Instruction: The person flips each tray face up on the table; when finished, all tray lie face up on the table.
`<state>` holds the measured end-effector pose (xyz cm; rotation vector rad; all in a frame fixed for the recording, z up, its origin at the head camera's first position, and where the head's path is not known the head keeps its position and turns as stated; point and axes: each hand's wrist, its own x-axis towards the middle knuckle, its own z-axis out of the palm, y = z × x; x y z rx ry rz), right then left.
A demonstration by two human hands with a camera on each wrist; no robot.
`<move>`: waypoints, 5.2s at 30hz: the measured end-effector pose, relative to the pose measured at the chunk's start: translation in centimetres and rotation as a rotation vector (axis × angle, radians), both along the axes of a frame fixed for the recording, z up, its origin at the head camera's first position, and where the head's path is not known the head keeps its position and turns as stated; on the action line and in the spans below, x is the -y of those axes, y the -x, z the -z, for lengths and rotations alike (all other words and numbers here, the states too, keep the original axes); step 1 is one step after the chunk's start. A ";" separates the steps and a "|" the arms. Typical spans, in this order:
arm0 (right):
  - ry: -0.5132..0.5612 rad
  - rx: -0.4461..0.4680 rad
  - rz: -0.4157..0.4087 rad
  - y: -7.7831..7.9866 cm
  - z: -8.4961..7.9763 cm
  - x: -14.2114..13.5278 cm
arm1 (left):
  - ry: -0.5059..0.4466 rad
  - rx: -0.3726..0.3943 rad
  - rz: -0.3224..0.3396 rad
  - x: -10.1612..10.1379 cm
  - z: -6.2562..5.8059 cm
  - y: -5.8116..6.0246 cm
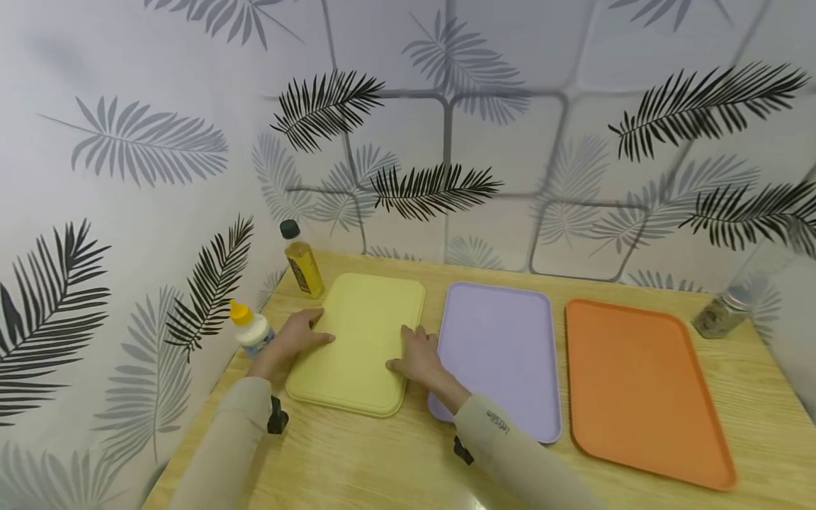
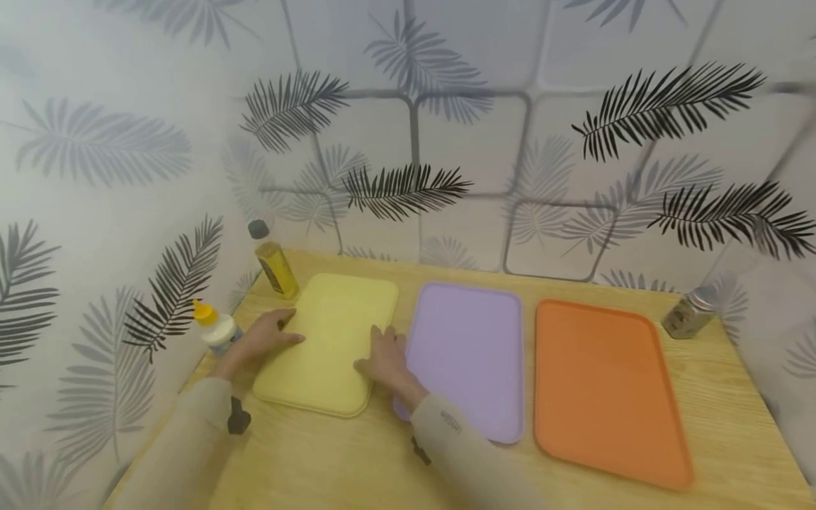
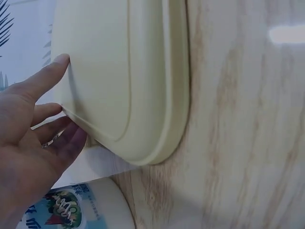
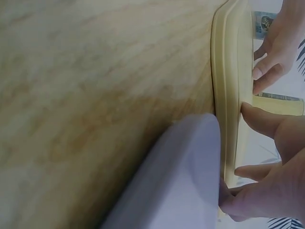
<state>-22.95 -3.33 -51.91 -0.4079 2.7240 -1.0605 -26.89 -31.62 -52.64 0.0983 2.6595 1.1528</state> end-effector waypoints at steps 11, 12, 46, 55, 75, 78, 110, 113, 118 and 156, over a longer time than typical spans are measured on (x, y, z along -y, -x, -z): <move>0.146 0.007 0.112 -0.1 1.0 0.5 | 0.094 -0.056 0.059 -0.1 -1.1 0.4; 0.162 0.023 0.127 -0.2 1.0 0.6 | 0.105 -0.060 0.061 -0.2 -1.2 0.4; 0.447 0.099 0.175 2.0 -0.7 -2.7 | 0.089 0.028 0.077 -0.7 -1.9 0.4; 0.532 0.187 0.157 2.7 -2.0 -3.2 | 0.057 0.045 0.080 -1.1 -1.7 0.1; 0.610 0.245 0.174 3.7 -3.3 -5.4 | 0.048 -0.027 0.215 -1.9 -1.5 -7.5; 0.611 0.251 0.173 3.8 -3.4 -5.7 | 0.031 -0.020 0.244 -1.9 -1.1 -8.6; 0.735 0.258 0.213 3.5 -4.9 -6.4 | 0.130 -0.183 0.103 -3.8 0.2 -12.2; 0.738 0.251 0.204 3.4 -5.2 -6.5 | 0.103 -0.188 0.105 -3.9 0.2 -12.4; 0.744 0.258 0.197 3.3 -5.9 -6.4 | 0.039 -0.150 0.077 -4.2 -0.1 -13.0; 1.005 0.323 0.153 2.2 -11.3 -4.4 | -0.202 -0.333 -0.162 -11.5 -1.3 -18.6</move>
